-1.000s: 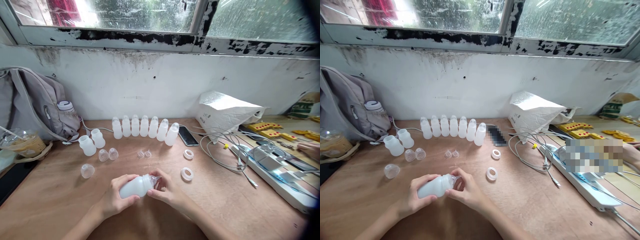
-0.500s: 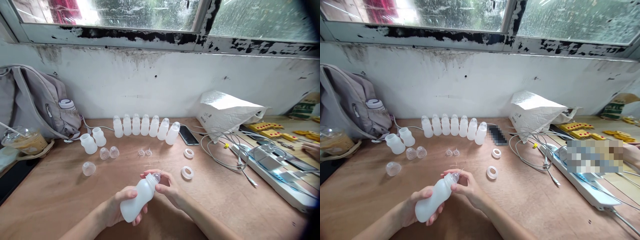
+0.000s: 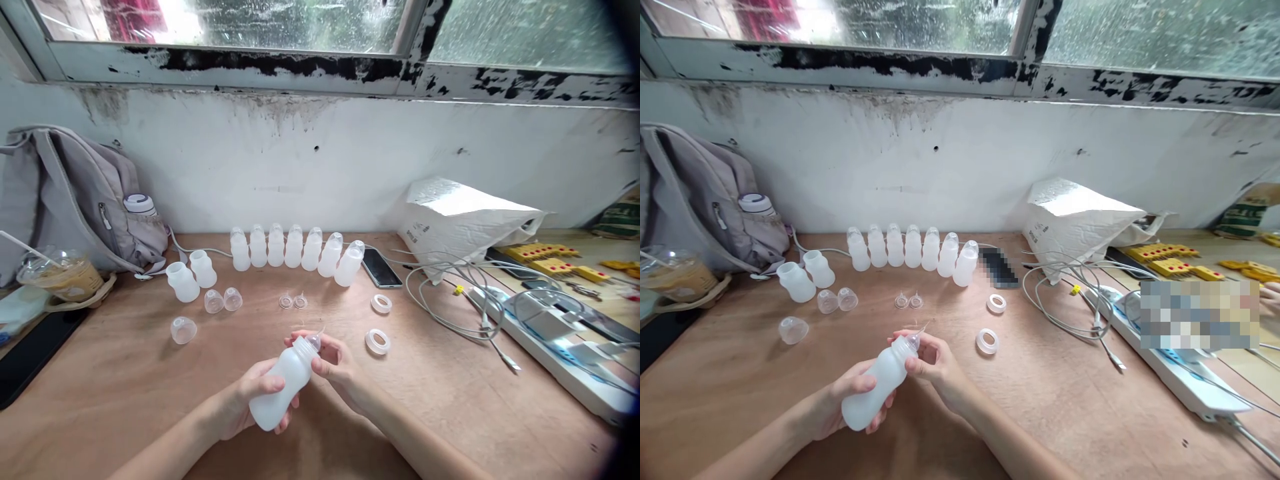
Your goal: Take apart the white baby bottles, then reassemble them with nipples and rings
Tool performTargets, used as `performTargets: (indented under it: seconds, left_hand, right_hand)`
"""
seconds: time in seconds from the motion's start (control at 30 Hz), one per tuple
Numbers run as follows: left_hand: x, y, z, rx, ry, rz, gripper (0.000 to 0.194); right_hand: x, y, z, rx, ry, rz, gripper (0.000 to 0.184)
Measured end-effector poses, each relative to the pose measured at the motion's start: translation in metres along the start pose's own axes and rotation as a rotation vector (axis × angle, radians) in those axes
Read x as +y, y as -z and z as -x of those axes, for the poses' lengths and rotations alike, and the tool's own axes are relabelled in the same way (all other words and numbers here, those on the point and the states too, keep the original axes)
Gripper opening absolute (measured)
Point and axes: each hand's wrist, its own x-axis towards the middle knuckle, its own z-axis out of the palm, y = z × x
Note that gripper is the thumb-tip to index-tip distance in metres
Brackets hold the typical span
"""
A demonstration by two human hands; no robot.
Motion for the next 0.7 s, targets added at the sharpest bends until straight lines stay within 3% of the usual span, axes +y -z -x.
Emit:
performTargets:
  seconds: [0.2,0.7]
  left_hand:
    - [0.010,-0.010,0.005,0.074,-0.024,-0.214,0.045]
    - [0.015,-0.005,0.002,0.136,-0.073,-0.508,0.050]
  right_hand:
    - [0.001,-0.004,0.002,0.055,0.020,0.050,0.042]
    - [0.007,-0.006,0.003,0.084,0.054,0.095,0.039]
